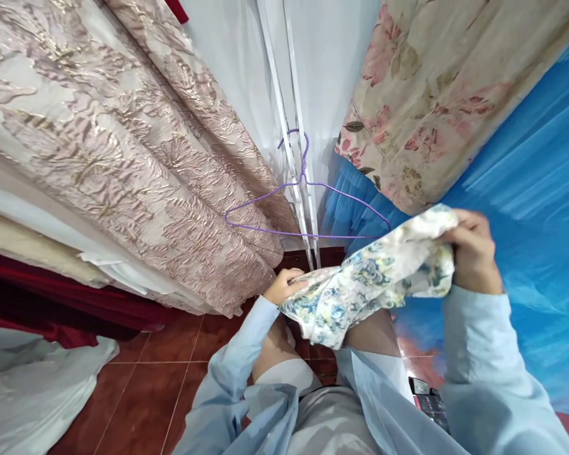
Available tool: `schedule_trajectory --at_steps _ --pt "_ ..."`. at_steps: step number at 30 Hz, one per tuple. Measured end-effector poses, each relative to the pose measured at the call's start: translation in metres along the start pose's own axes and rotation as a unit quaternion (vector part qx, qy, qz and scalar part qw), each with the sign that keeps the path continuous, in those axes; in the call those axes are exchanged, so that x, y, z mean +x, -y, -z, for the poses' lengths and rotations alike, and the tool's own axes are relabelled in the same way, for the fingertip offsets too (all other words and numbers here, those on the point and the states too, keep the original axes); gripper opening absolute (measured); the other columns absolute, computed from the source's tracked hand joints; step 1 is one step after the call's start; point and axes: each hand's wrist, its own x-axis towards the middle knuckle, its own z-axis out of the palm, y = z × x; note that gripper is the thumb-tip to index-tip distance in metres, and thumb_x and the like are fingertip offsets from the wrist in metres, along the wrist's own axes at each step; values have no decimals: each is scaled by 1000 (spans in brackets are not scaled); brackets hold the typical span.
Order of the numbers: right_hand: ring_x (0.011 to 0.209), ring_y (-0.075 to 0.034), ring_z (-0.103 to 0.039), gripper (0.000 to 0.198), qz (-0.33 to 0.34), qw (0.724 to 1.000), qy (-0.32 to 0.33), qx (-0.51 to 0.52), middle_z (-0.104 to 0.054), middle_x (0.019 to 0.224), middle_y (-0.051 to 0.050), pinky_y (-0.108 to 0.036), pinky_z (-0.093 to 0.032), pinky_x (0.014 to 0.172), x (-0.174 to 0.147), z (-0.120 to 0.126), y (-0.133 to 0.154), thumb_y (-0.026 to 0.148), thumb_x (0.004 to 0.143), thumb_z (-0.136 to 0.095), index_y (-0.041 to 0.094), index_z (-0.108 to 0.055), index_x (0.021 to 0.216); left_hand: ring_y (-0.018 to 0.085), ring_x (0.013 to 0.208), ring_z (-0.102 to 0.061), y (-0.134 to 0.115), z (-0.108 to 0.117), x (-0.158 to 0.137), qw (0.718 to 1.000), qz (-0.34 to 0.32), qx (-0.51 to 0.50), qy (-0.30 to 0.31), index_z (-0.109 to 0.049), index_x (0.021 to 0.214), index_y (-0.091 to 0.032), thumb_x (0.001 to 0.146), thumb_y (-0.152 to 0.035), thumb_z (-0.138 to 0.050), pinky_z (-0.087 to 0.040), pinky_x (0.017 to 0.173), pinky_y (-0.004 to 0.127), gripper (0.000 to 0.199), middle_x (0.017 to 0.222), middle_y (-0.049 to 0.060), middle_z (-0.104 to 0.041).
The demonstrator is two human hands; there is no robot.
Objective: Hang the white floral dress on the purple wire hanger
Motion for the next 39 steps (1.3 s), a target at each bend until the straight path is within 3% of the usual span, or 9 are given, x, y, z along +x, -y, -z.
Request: schedule_trajectory --at_steps 3,7,11,16,20,22,29,35,39 --pt "60 -20 -52 16 76 997 -20 -3 -66 66 -8 -36 -39 58 58 -25 -6 39 69 -67 26 -65 60 11 60 -37 -15 32 -12 999 36 -18 -20 -56 64 -14 81 -57 -68 -28 56 23 48 62 -2 -43" --pt "84 -23 -61 21 122 977 113 -133 -70 91 -8 -37 -48 80 104 -75 -18 42 80 -60 23 -69 83 11 60 -33 -40 52 -32 992 38 -78 -92 -49 62 -15 78 -56 -68 -25 56 24 48 61 -2 -37" --pt "90 -22 -62 37 112 947 148 -261 -70 103 -11 -35 -46 84 82 -118 -21 45 90 -57 15 -70 108 12 62 -34 -54 51 -44 976 40 -125 -173 -50 65 -17 77 -53 -68 -29 58 25 42 63 -2 -39" --pt "72 -22 -62 47 108 932 122 -323 -70 78 -6 -29 -39 65 24 -148 -17 55 102 -41 18 -69 105 12 62 -39 -71 51 -51 979 34 -106 -169 -53 70 -17 81 -43 -63 -33 60 25 31 65 -2 -44" --pt "64 -21 -62 39 146 922 101 -343 -71 76 -5 -27 -33 60 19 -148 -19 48 101 -46 20 -71 112 16 69 -53 -83 90 -51 993 15 81 -79 -63 81 -16 84 -30 -53 -39 65 26 18 73 1 -61" --pt "65 -20 -62 39 161 917 94 -353 -72 78 -5 -27 -33 60 27 -141 -20 48 100 -48 21 -74 107 17 71 -55 -80 121 -46 971 19 231 -53 -62 78 -17 85 -22 -45 -39 68 27 19 73 2 -62" --pt "58 -13 -47 41 183 922 171 -294 -61 67 -1 -26 -30 58 40 -128 -12 47 100 -49 15 -74 92 23 82 -60 -48 212 7 884 34 446 -135 -59 72 -19 79 -12 -46 -41 74 31 17 79 7 -64" --pt "61 -12 -40 42 183 927 206 -252 -46 62 3 -26 -29 59 41 -132 -9 46 101 -46 16 -64 77 20 81 -58 -84 236 77 810 36 476 -339 -65 83 -17 89 -10 -47 -36 73 33 20 80 6 -67" --pt "62 -13 -43 42 184 923 209 -265 -51 64 1 -26 -30 59 48 -125 -9 46 101 -47 15 -67 80 18 94 -60 -97 227 137 845 -33 404 -350 -66 90 -17 99 -22 -45 -41 83 36 24 94 8 -70"
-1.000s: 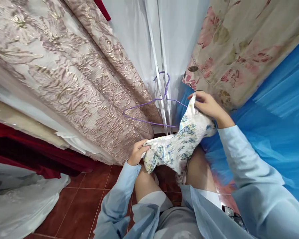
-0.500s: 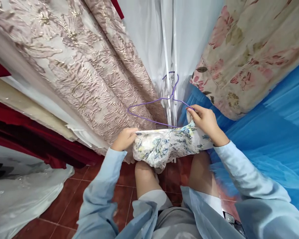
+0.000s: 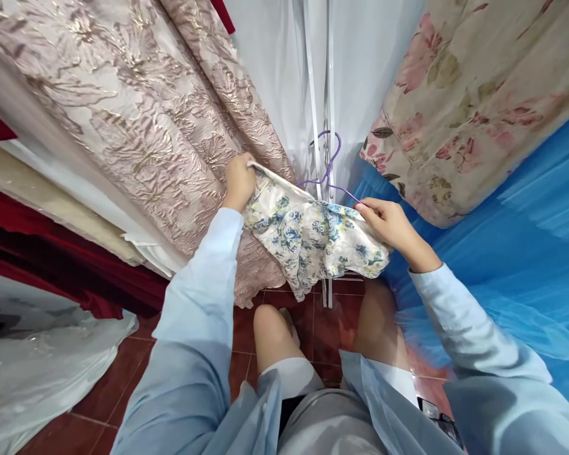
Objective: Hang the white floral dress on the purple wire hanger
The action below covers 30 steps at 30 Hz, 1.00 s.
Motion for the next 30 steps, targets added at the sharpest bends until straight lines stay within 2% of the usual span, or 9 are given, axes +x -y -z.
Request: schedule_trajectory --at_steps 3,6,11,15,19,21,23,26,30 --pt "63 -14 -48 39 -13 1000 -4 7 -63 75 -1 -26 -33 60 -4 3 -7 47 99 -50 15 -73 100 19 107 -62 -27 -25 4 987 -65 -138 48 -62 111 -19 101 -36 -47 -46 92 36 25 113 9 -68" --pt "67 -15 -54 37 -23 999 -43 18 -69 85 -3 -26 -38 63 -12 2 -16 45 95 -57 16 -72 113 22 115 -61 -51 -27 -21 972 -116 -177 105 -53 130 -21 98 -41 -55 -48 97 37 39 130 11 -62" --pt "66 -17 -55 29 -24 992 -122 21 -69 77 -3 -27 -39 62 -12 12 -19 41 92 -60 16 -74 93 22 94 -64 -66 -2 -63 971 -119 -103 181 -65 106 -17 100 -41 -48 -49 87 33 30 101 7 -71" --pt "68 -17 -57 29 -46 987 -151 31 -71 80 -7 -29 -40 63 -5 44 -13 43 90 -64 16 -73 92 21 88 -64 -89 1 -60 977 -160 -77 116 -68 95 -17 104 -37 -41 -45 81 32 34 92 7 -71" --pt "59 -16 -49 47 -71 992 -102 11 -61 63 -5 -31 -35 57 -6 83 -5 59 97 -53 20 -72 79 22 89 -65 -136 0 -58 972 -208 -83 74 -71 101 -19 104 -45 -46 -44 80 32 36 92 6 -71" --pt "52 -16 -42 60 -75 992 -95 -25 -49 51 -2 -33 -31 55 -8 92 -2 68 98 -42 22 -71 73 20 87 -66 -158 -2 -67 964 -240 -93 67 -72 102 -20 104 -48 -46 -44 78 32 38 91 5 -71" --pt "53 -17 -46 68 -68 991 -107 -36 -50 52 -3 -34 -34 57 -10 93 3 72 98 -35 21 -70 69 19 85 -65 -171 -8 -79 956 -267 -102 62 -72 100 -21 105 -49 -44 -44 76 32 40 90 5 -71" --pt "77 -24 -63 62 -53 995 -83 -10 -70 79 -10 -37 -46 74 -20 86 17 68 99 -38 20 -70 77 19 82 -64 -167 -21 -94 956 -272 -105 44 -72 96 -21 104 -53 -46 -43 75 33 42 86 6 -69" --pt "98 -27 -68 51 -29 986 131 94 -73 114 -10 -38 -55 84 -55 85 58 58 93 -62 23 -66 131 22 94 -61 -130 -29 -98 976 -190 -102 11 -68 95 -20 104 -54 -43 -44 87 40 43 89 8 -66"
